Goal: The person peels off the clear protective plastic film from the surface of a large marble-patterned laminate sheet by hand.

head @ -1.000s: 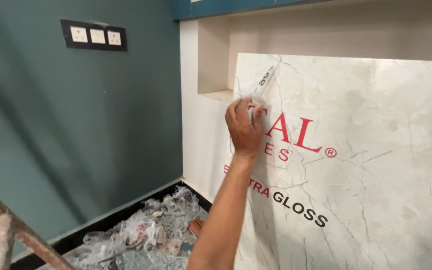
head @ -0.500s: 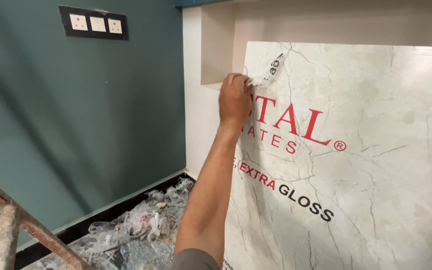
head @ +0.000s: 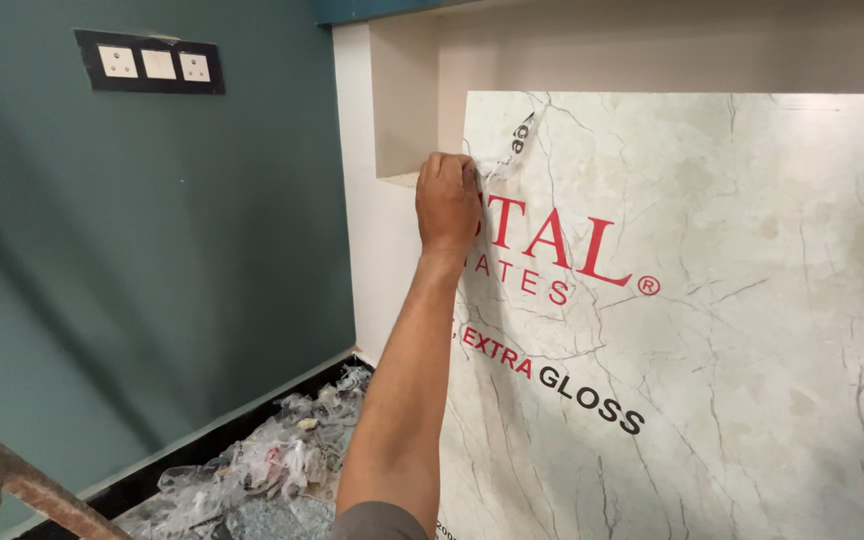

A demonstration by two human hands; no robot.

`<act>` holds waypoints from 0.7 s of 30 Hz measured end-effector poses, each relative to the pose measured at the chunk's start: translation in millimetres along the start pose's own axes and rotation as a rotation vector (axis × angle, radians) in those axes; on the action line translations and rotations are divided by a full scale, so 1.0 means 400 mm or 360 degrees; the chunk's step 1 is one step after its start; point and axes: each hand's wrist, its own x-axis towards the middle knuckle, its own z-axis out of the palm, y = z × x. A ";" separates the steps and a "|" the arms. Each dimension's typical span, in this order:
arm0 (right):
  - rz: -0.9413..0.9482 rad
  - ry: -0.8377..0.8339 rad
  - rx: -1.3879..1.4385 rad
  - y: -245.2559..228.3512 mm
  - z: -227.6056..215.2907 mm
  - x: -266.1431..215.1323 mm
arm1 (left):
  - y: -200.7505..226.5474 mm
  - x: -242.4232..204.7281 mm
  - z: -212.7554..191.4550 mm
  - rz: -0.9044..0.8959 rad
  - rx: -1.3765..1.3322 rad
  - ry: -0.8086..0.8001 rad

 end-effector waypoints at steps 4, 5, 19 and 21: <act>0.0004 -0.0009 0.0007 -0.004 0.043 -0.009 | -0.009 0.000 0.010 0.0068 0.0028 0.0005; 0.0006 -0.0009 0.0012 -0.007 0.054 -0.012 | -0.007 -0.004 0.006 0.0066 0.0025 0.0002; 0.0010 0.0017 0.0035 -0.078 0.156 -0.025 | 0.234 0.093 0.027 -0.0050 -0.0176 0.0171; 0.0014 0.0035 0.0028 -0.088 0.150 -0.028 | 0.249 0.088 0.051 -0.0164 -0.0111 0.0206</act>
